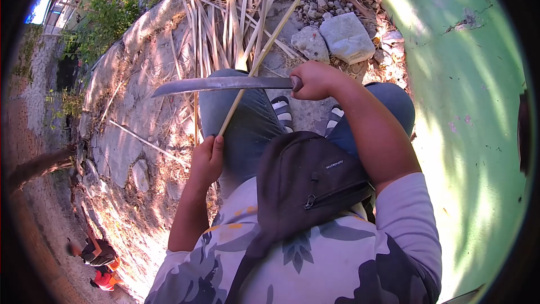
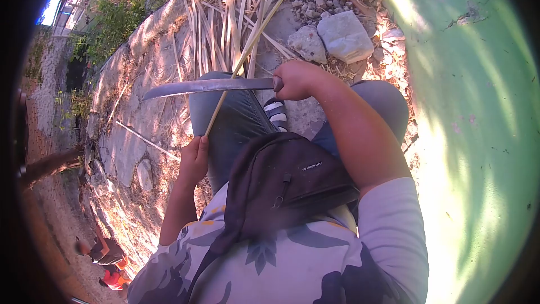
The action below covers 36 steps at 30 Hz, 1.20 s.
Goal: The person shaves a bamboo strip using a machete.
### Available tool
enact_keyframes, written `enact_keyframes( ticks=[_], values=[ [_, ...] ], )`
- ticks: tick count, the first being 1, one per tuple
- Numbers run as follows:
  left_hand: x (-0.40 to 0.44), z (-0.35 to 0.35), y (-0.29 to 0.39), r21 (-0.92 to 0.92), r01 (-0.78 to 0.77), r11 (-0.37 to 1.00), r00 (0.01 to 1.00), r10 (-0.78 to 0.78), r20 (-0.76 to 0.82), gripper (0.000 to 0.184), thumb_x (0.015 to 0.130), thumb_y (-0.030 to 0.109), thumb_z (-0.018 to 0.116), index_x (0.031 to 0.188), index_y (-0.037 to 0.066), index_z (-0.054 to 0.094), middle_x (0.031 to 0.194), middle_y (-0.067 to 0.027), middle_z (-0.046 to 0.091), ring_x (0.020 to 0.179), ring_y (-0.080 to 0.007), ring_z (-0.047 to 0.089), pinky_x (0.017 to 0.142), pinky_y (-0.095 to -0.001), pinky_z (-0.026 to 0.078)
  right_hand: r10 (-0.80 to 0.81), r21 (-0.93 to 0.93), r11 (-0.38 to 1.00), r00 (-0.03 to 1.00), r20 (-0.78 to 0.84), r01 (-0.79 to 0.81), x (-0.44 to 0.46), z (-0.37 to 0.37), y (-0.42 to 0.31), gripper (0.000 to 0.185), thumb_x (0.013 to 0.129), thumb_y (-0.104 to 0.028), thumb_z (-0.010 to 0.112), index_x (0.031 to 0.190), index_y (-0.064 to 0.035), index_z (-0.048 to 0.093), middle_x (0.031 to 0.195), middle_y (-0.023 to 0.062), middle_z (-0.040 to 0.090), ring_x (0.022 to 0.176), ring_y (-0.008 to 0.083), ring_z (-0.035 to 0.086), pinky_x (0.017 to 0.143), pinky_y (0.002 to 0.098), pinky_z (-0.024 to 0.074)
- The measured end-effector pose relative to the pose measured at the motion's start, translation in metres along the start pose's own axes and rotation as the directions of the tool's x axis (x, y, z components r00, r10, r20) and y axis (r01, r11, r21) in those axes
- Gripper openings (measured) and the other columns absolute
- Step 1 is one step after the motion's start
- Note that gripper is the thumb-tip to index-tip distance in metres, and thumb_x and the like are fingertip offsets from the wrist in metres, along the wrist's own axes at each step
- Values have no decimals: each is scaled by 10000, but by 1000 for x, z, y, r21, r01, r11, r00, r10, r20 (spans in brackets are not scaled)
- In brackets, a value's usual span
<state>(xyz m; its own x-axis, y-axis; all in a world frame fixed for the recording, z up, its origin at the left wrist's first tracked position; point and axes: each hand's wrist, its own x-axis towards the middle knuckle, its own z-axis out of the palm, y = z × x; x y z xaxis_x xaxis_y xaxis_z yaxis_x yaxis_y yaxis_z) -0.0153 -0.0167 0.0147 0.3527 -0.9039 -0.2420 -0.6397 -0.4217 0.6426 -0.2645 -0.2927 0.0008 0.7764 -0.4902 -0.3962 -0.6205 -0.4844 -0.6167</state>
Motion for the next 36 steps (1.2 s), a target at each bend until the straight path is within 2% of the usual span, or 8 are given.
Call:
enact_keyframes(
  ticks=[12, 21, 24, 27, 33, 36],
  values=[
    [0, 0, 2, -35, 3, 999, 1000, -2, 5, 500, 1090, 408, 459, 805, 0, 507, 592, -139, 490, 534, -255, 470, 540, -407, 391, -27, -92, 996, 996, -80, 20, -6, -3, -6, 247, 739, -243, 728, 949, -115, 744, 929, 144, 738, 915, 346, 706, 820, 443, 552],
    [-1, 0, 2, -42, 2, 999, 1000, -2, 1, 495, 1089, 408, 466, 812, 1, 515, 592, -128, 486, 538, -236, 468, 542, -398, 395, -8, -40, 999, 1000, -14, 8, -4, -6, -5, 289, 739, -256, 728, 979, -95, 742, 942, 162, 737, 934, 358, 703, 834, 452, 554],
    [-1, 0, 2, -31, -3, 1000, 1000, 3, -3, 496, 1089, 409, 465, 815, -1, 518, 591, -133, 487, 534, -243, 470, 540, -400, 394, -78, -79, 994, 994, -79, 72, -3, -3, 0, 294, 763, -314, 774, 922, -77, 704, 858, 159, 713, 853, 381, 688, 764, 466, 536],
    [0, -1, 2, -25, -7, 1000, 1000, 7, 3, 497, 1089, 409, 465, 815, -2, 519, 589, -134, 485, 533, -247, 471, 539, -402, 393, -19, -81, 997, 999, -39, 16, -6, -7, -5, 285, 743, -262, 723, 979, -105, 744, 948, 157, 739, 929, 358, 704, 834, 455, 554],
    [-1, 0, -1, -32, -8, 999, 1000, 8, 3, 494, 1089, 404, 464, 815, -2, 522, 590, -134, 485, 533, -249, 475, 540, -401, 393, -29, -78, 997, 999, -27, 27, -6, -8, -6, 281, 744, -267, 729, 974, -107, 740, 947, 150, 739, 933, 356, 704, 834, 453, 556],
    [-1, -1, 2, -37, -4, 999, 1000, 4, -3, 491, 1090, 401, 464, 814, -1, 522, 589, -129, 480, 534, -237, 470, 539, -397, 393, -93, -69, 994, 992, -84, 87, -4, -2, 0, 290, 761, -307, 777, 920, -76, 704, 858, 161, 713, 852, 375, 692, 761, 464, 541]
  ],
)
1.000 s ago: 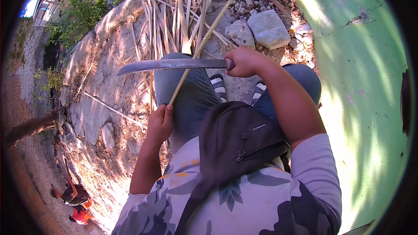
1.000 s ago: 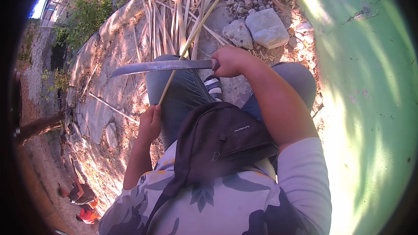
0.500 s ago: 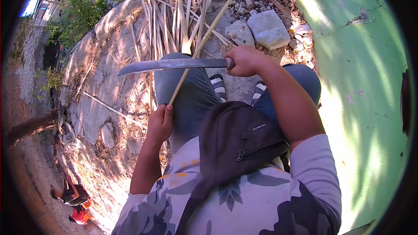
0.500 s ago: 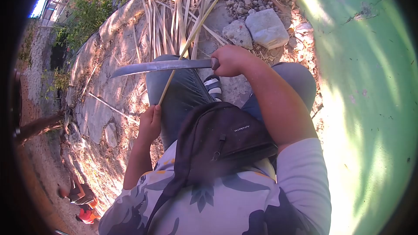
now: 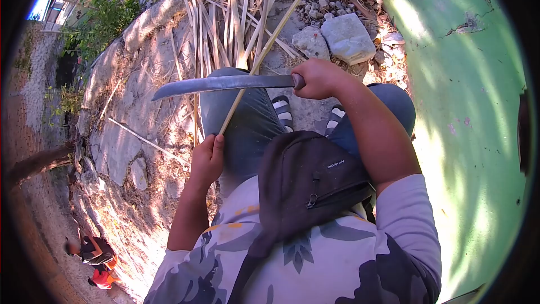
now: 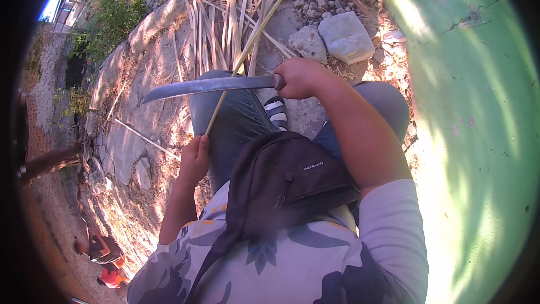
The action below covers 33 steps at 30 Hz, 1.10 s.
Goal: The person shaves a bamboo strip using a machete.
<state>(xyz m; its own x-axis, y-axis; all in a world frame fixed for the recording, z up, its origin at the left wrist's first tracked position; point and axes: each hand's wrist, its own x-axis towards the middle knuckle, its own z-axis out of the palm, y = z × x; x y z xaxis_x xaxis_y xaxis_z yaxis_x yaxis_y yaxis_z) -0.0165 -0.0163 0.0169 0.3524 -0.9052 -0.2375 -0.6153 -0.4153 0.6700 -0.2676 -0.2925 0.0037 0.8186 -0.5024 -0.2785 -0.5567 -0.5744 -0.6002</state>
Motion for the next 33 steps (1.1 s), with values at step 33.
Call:
enact_keyframes(
  ticks=[33],
  values=[
    [-15, 0, -31, -190, 211, 959, 977, -204, 58, 516, 1112, 365, 395, 780, -3, 536, 630, -15, 471, 588, -124, 428, 545, -334, 350, 150, 16, 989, 965, -214, -150, -2, -6, 18, 212, 824, -244, 642, 954, -99, 727, 932, 185, 722, 937, 383, 689, 837, 478, 541]
  ],
)
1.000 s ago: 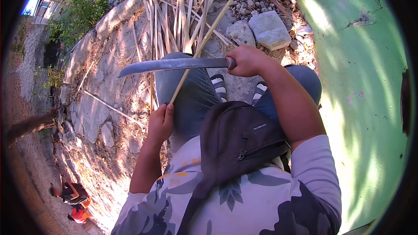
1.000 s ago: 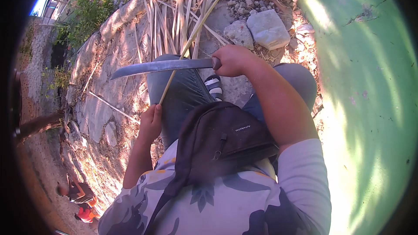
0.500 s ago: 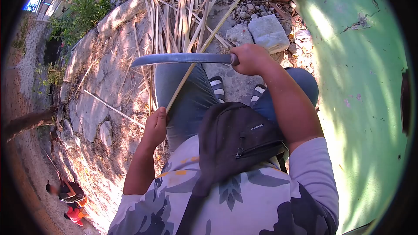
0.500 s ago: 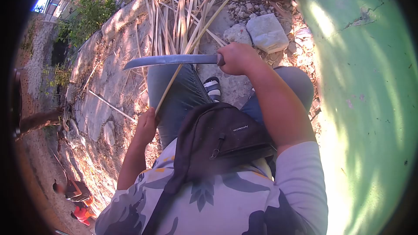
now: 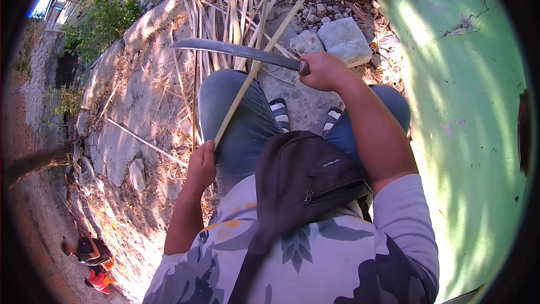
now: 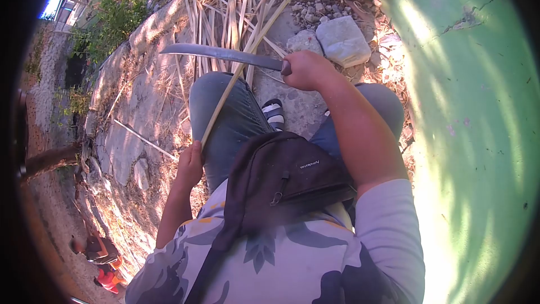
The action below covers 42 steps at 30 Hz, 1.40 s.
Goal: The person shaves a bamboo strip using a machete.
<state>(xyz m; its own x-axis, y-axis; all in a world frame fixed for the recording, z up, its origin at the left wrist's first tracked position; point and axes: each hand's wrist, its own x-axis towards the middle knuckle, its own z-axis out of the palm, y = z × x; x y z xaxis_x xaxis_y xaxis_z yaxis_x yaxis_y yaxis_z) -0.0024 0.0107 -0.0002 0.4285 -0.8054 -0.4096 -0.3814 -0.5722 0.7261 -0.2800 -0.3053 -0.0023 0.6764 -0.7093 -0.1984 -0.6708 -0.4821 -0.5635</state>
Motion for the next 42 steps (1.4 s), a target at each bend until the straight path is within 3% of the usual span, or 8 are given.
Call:
enact_keyframes(
  ticks=[9, 13, 16, 22, 29, 32, 38, 42],
  values=[
    [2, -1, 1, 30, 0, 1000, 1000, 0, 0, 531, 1112, 374, 393, 795, -21, 552, 621, -30, 477, 590, -133, 435, 553, -347, 361, -38, -64, 997, 983, 182, 50, 1, 6, -11, 229, 775, -221, 678, 947, -81, 735, 939, 182, 730, 936, 373, 695, 841, 461, 545],
    [0, 0, 3, 111, -54, 992, 998, 58, -34, 526, 1113, 366, 391, 803, -28, 548, 617, -35, 481, 593, -135, 436, 549, -351, 356, 76, 163, 983, 996, 44, -83, 12, 2, 18, 218, 746, -209, 688, 842, -16, 657, 763, 183, 664, 715, 351, 628, 698, 435, 501],
    [1, -1, 4, 72, -32, 997, 999, 33, -1, 517, 1114, 357, 389, 806, -28, 544, 609, -33, 467, 586, -134, 426, 540, -351, 348, 73, 98, 991, 982, 173, -91, 6, -7, 5, 241, 770, -210, 688, 958, -67, 734, 949, 191, 729, 922, 370, 697, 833, 436, 546],
    [2, 1, 3, 50, -46, 998, 999, 47, -6, 510, 1113, 353, 395, 802, -22, 543, 606, -28, 460, 581, -135, 423, 538, -346, 344, -81, -65, 993, 966, 247, 100, -6, 16, -25, 234, 759, -203, 693, 945, -63, 726, 929, 184, 730, 910, 366, 702, 815, 433, 551],
    [1, 0, 0, 67, -76, 995, 997, 78, -21, 505, 1111, 353, 397, 804, -23, 540, 608, -49, 460, 590, -144, 434, 549, -355, 352, 132, 117, 981, 975, 179, -154, 15, 1, 14, 210, 753, -201, 706, 893, -47, 730, 894, 196, 723, 863, 353, 703, 785, 420, 544],
    [4, 1, 0, 64, -63, 996, 998, 63, 0, 505, 1111, 354, 397, 802, -21, 535, 607, -50, 455, 591, -144, 430, 548, -358, 351, 65, 168, 981, 983, 172, -94, 5, 1, 7, 237, 765, -216, 695, 922, -42, 732, 889, 204, 718, 865, 356, 702, 784, 425, 543],
    [3, 1, 0, -7, -15, 1000, 1000, 15, 22, 497, 1114, 349, 396, 792, -2, 537, 609, -13, 440, 579, -117, 410, 535, -337, 342, -83, -33, 995, 955, 285, 97, -7, 15, -28, 244, 770, -224, 668, 957, -87, 745, 913, 195, 719, 909, 381, 693, 805, 450, 546],
    [1, 2, -1, 14, -47, 999, 999, 47, -8, 497, 1114, 349, 397, 790, -1, 537, 612, -13, 454, 579, -117, 423, 534, -334, 347, -56, 4, 998, 965, 258, 57, 7, 8, -4, 242, 756, -219, 674, 950, -88, 738, 900, 187, 721, 890, 392, 690, 792, 470, 538]
  ],
)
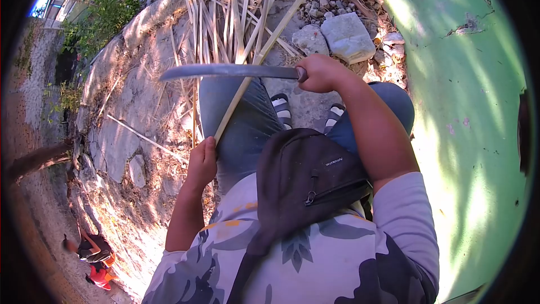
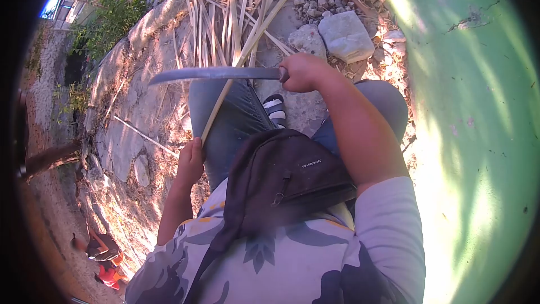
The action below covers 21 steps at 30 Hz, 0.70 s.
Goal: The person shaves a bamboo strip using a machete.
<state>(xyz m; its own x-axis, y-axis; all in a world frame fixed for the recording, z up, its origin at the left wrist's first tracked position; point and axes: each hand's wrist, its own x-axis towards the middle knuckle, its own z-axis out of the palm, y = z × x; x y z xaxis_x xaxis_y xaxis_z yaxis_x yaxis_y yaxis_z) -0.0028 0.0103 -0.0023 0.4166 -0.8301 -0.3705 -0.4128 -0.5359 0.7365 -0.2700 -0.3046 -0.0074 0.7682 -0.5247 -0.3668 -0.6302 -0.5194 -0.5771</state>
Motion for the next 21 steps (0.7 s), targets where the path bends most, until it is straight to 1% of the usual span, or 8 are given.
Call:
enact_keyframes(
  ticks=[1, 4, 7, 10, 13, 16, 19, 21],
  values=[
    [0, 1, 1, 16, -9, 1000, 1000, 9, -12, 499, 1114, 351, 396, 789, -1, 537, 613, -13, 458, 580, -118, 427, 535, -334, 349, 25, 44, 999, 997, -78, -22, 2, -1, 8, 247, 749, -225, 688, 936, -70, 733, 870, 191, 716, 871, 382, 695, 782, 464, 539],
    [0, 1, 7, 25, -25, 999, 999, 26, -20, 506, 1113, 358, 395, 786, 0, 539, 615, -15, 469, 582, -120, 436, 538, -334, 354, 168, 194, 969, 983, -74, -151, 3, -8, 17, 254, 745, -230, 701, 920, -47, 719, 852, 197, 712, 852, 372, 698, 778, 454, 538],
    [2, 2, 4, -12, 2, 1000, 1000, -2, -4, 510, 1112, 363, 395, 786, 0, 542, 615, -17, 472, 582, -121, 438, 540, -332, 357, 165, 229, 963, 983, -83, -142, -7, -11, 8, 253, 743, -227, 713, 908, -35, 718, 846, 201, 712, 844, 364, 698, 778, 440, 537],
    [3, 2, -3, -27, 22, 999, 1000, -22, 8, 512, 1112, 364, 396, 785, -1, 545, 613, -16, 471, 581, -119, 436, 539, -331, 356, 66, 146, 988, 995, -75, -55, -4, 2, 4, 231, 747, -205, 705, 915, -48, 724, 858, 193, 717, 851, 361, 699, 779, 437, 538],
    [4, 0, -2, -34, 31, 999, 999, -30, 20, 513, 1112, 363, 398, 781, -1, 544, 611, -13, 468, 580, -117, 433, 536, -329, 354, -13, 83, 997, 999, 46, 9, -6, 8, -12, 217, 745, -186, 697, 920, -58, 721, 873, 186, 720, 866, 361, 701, 785, 440, 541],
    [3, 0, 1, -31, 30, 999, 1000, -30, 9, 512, 1112, 359, 399, 780, -4, 542, 608, -12, 463, 577, -118, 429, 535, -332, 350, -47, -8, 999, 999, 23, 47, -4, 11, -16, 227, 745, -177, 691, 940, -64, 720, 884, 182, 723, 871, 361, 702, 791, 441, 542],
    [3, 0, -2, -2, 22, 1000, 1000, -22, 6, 510, 1112, 355, 400, 782, -8, 540, 608, -14, 459, 578, -122, 427, 536, -337, 348, 1, 4, 1000, 999, 37, -1, -3, 1, -10, 231, 743, -183, 699, 937, -59, 719, 878, 181, 723, 870, 353, 703, 789, 433, 542],
    [4, 0, 0, 15, 10, 1000, 1000, -10, 3, 508, 1112, 353, 400, 784, -11, 539, 609, -16, 458, 581, -125, 427, 538, -340, 348, 35, 104, 994, 999, -10, -34, -2, -1, 1, 239, 740, -195, 707, 933, -55, 715, 872, 176, 723, 862, 345, 704, 785, 428, 541]
  ],
)
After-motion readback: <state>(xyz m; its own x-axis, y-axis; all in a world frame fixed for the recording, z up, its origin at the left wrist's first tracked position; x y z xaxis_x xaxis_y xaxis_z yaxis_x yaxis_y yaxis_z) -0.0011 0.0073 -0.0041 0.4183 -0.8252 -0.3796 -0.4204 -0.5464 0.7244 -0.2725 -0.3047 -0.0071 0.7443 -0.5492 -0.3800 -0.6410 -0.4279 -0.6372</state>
